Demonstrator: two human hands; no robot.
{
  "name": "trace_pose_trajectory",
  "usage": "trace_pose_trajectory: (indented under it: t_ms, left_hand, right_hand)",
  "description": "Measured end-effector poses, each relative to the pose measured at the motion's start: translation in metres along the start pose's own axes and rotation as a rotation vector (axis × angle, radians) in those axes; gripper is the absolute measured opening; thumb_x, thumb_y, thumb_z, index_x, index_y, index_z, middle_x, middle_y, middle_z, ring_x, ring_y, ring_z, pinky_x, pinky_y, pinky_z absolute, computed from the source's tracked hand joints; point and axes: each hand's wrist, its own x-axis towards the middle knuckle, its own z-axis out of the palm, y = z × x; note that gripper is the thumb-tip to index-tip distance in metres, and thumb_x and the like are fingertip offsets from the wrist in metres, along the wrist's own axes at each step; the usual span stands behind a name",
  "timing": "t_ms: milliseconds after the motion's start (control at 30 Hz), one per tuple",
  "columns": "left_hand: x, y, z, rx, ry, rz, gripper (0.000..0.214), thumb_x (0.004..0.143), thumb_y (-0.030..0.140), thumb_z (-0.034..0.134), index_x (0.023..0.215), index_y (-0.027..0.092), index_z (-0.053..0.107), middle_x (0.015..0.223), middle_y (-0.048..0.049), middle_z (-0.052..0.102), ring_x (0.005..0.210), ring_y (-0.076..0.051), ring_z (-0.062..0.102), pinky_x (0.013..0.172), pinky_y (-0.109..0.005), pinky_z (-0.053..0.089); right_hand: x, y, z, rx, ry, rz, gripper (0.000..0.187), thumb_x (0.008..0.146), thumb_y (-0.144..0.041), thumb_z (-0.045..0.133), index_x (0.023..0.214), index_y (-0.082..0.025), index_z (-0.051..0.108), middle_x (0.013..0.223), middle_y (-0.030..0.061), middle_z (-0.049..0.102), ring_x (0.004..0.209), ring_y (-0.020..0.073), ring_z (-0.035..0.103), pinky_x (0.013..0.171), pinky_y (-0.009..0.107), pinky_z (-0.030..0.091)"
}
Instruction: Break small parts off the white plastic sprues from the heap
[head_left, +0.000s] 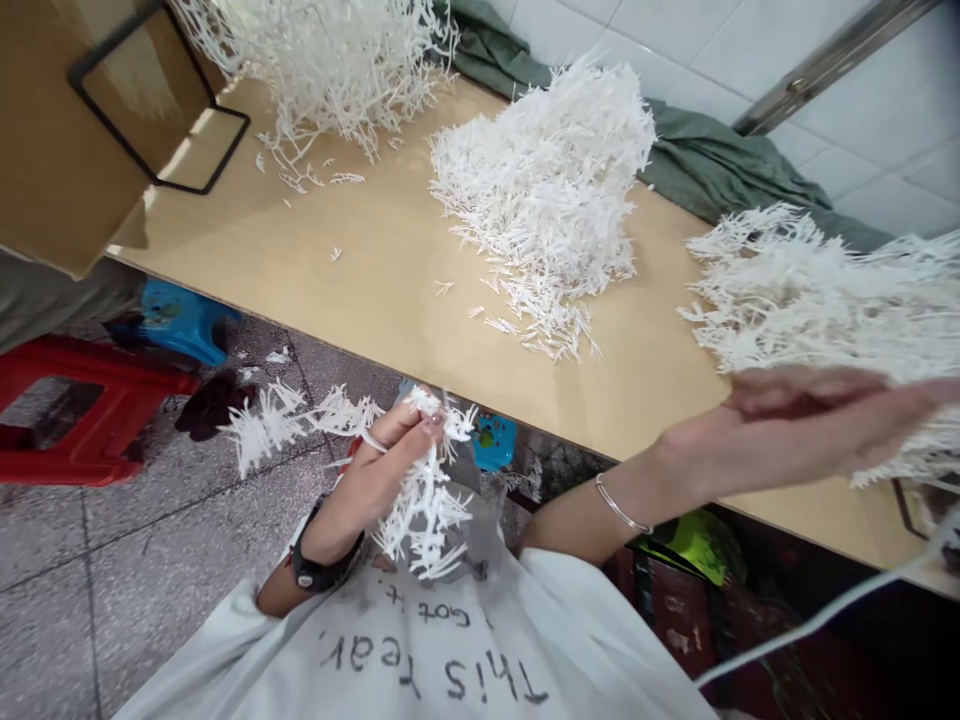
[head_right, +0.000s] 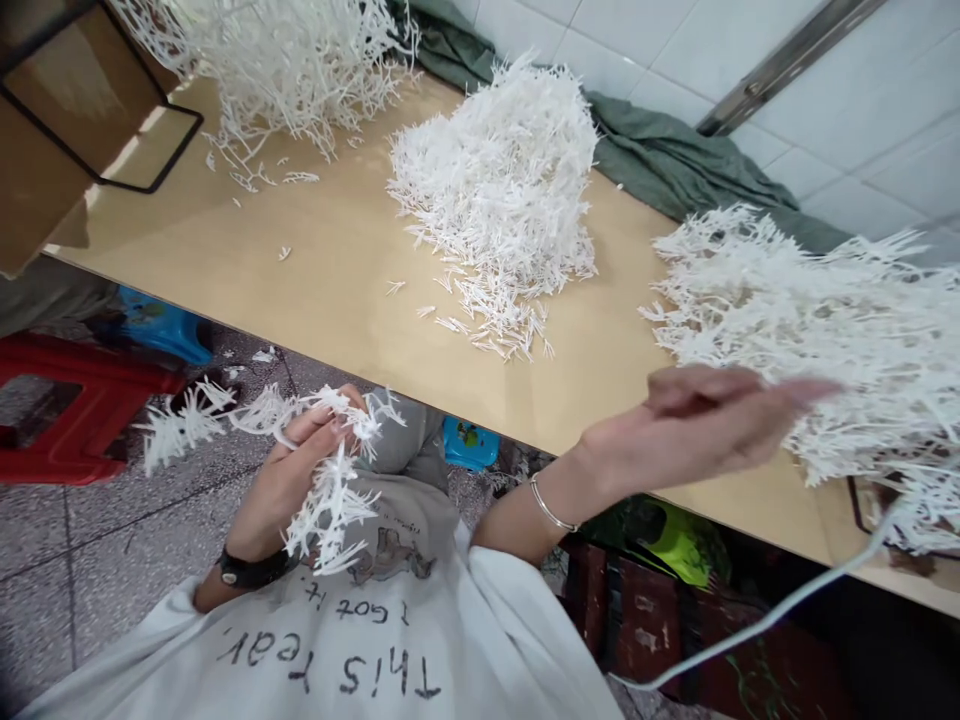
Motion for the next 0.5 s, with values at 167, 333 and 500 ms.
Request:
trace_pose_trajectory:
  t_ms: [167,333,500]
  left_hand:
    - [0.011,-0.008,0.001,0.086,0.052,0.110,0.025,0.083,0.043,0.065,0.072,0.021,0.062,0.077,0.0004,0.056,0.073,-0.014,0.047,0.069,-0.025,0.040]
    - [0.019,-0.008,0.004,0.209,-0.030,0.178,0.028,0.091,0.035,0.056,0.068,0.019,0.052,0.070,0.0020,0.043,0.066,-0.012,0.038,0.062,-0.024,0.032]
    - [0.018,-0.006,-0.001,0.252,-0.108,0.242,0.027,0.093,0.031,0.053,0.068,0.019,0.050,0.071,0.0016,0.043,0.069,-0.013,0.040,0.065,-0.026,0.033]
  right_hand:
    - [-0.012,0.027,0.026,-0.637,-0.598,-0.002,0.021,0.079,-0.031,0.066,0.083,-0.022,0.048,0.073,0.0010,0.052,0.068,0.0170,0.048,0.068,0.034,0.039]
    - [-0.058,-0.010,0.029,-0.138,-1.046,0.133,0.033,0.091,-0.053,0.047,0.085,-0.021,0.051,0.074,0.0011,0.052,0.067,0.0146,0.049,0.063,0.029,0.040]
    - [-0.075,-0.040,0.028,0.168,-1.431,0.259,0.037,0.095,-0.042,0.048,0.067,-0.018,0.046,0.058,-0.0035,0.041,0.055,0.0088,0.040,0.055,0.024,0.033]
